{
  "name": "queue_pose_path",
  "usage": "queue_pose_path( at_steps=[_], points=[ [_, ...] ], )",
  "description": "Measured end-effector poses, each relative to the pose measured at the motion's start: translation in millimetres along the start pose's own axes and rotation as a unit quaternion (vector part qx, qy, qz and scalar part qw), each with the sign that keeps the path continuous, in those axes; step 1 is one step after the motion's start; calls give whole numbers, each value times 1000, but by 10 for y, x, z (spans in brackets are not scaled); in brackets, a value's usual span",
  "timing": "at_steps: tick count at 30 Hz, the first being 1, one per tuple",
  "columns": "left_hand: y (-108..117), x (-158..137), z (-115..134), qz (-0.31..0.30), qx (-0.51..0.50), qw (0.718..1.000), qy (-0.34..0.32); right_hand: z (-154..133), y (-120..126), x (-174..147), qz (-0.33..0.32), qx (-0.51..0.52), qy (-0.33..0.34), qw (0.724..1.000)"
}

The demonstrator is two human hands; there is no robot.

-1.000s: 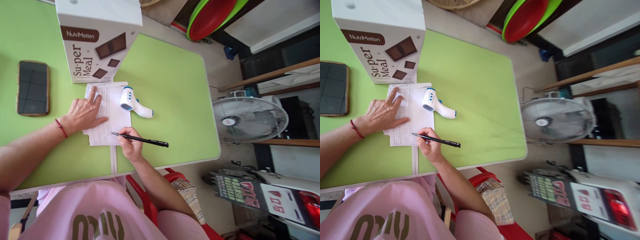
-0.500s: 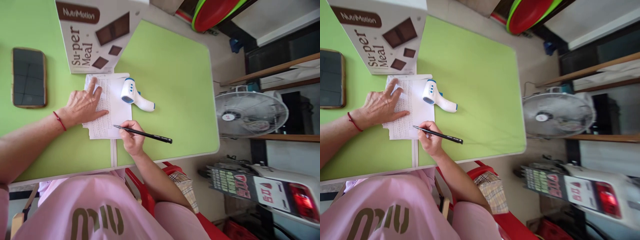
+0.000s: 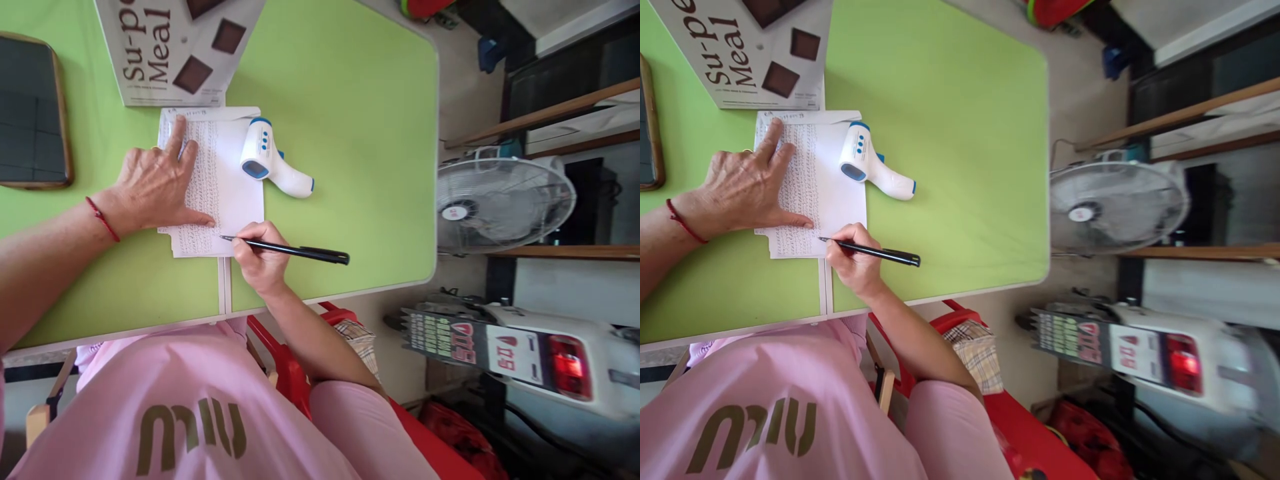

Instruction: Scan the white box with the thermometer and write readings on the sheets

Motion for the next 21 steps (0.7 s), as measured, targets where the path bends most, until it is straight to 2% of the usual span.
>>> queue_pose_path(
  at_steps=[4,8,13,16,18,20,21],
  points=[
    [-3,1,-13,2,-15,1000,1,9,19,-5,19,-3,10,1000],
    [9,-27,5,2,-5,1000,-11,-13,4,-8,12,-15,19,1000],
    [20,-16,4,14,5,1000,-13,-6,59,-47,40,-55,16,998],
    [20,-15,-43,17,35,999,-3,-102,84,-36,41,-91,59,993],
    [107,-21,-89,61,21,998,-8,-203,84,8,29,-142,102,984],
    [315,-52,-176,166,-39,985,-13,-267,19,85,-16,-222,132,966],
    [442,-86,-249,232,-78,970,-10,-273,-32,131,-48,-272,139,951]
  ],
)
Point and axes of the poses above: each hand's wrist, its own x-axis towards the middle knuckle, its own y-axis out of the back of the hand, z = x × y, the point moved 9 cm from there along x, towards the middle knuckle, and after that the axes turned 11 degrees about -x, right-handed, at the moved point
